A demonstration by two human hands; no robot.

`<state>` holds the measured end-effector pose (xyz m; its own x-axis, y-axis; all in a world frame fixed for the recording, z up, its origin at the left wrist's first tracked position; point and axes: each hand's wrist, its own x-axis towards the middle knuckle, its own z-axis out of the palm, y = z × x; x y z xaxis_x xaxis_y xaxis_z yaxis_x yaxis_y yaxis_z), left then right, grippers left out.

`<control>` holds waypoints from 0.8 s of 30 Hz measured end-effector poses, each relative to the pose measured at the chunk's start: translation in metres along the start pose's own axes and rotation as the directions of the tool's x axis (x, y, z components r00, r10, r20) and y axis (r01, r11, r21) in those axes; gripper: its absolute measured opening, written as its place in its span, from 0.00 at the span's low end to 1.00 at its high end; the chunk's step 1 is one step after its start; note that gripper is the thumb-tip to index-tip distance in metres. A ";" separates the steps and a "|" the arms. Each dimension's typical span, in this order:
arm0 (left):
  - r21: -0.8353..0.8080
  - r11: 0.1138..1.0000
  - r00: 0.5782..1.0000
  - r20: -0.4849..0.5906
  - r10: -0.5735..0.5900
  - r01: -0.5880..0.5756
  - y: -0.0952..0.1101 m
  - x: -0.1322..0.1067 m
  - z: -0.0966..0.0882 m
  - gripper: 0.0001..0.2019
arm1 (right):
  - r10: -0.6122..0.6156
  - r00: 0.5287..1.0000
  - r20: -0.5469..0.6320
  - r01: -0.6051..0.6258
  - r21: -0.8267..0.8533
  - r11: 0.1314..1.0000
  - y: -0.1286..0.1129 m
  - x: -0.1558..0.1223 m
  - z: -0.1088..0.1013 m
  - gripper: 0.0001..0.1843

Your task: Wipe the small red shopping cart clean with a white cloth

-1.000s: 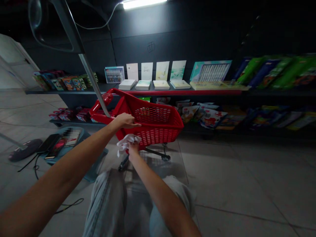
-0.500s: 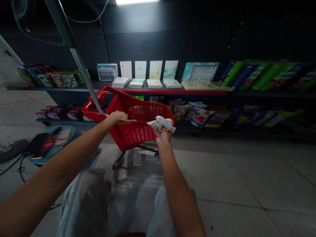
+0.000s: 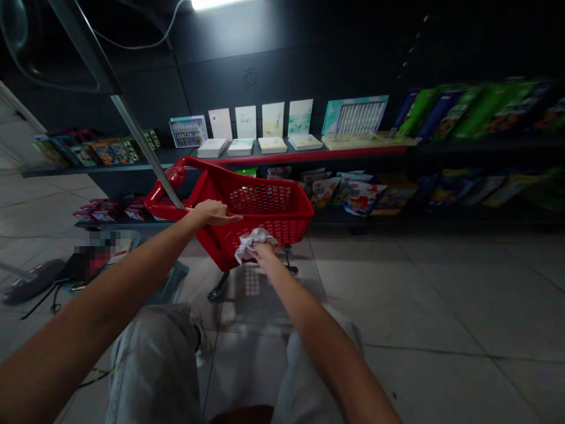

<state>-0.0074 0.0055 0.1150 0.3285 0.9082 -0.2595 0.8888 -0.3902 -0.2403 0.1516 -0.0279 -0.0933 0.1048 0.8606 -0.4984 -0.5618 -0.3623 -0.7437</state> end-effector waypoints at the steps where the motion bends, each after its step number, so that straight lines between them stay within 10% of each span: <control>1: 0.007 1.000 1.000 0.002 0.001 -0.001 0.000 0.000 0.000 0.46 | 0.031 0.997 0.065 -0.031 -0.005 1.000 0.015 -0.006 0.013 0.19; 10: 0.022 1.000 1.000 0.013 -0.015 0.014 -0.004 0.003 0.001 0.47 | 0.159 0.952 0.262 -0.168 0.013 0.986 0.091 -0.048 0.086 0.15; 24: 0.015 1.000 1.000 -0.005 0.020 -0.020 -0.004 -0.004 -0.001 0.44 | -0.164 0.958 -0.233 0.199 0.135 0.971 -0.052 -0.005 -0.018 0.16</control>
<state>-0.0119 0.0032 0.1178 0.3476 0.9010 -0.2597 0.8771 -0.4103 -0.2496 0.1952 -0.0194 -0.0604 0.3842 0.8009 -0.4593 -0.6355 -0.1315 -0.7608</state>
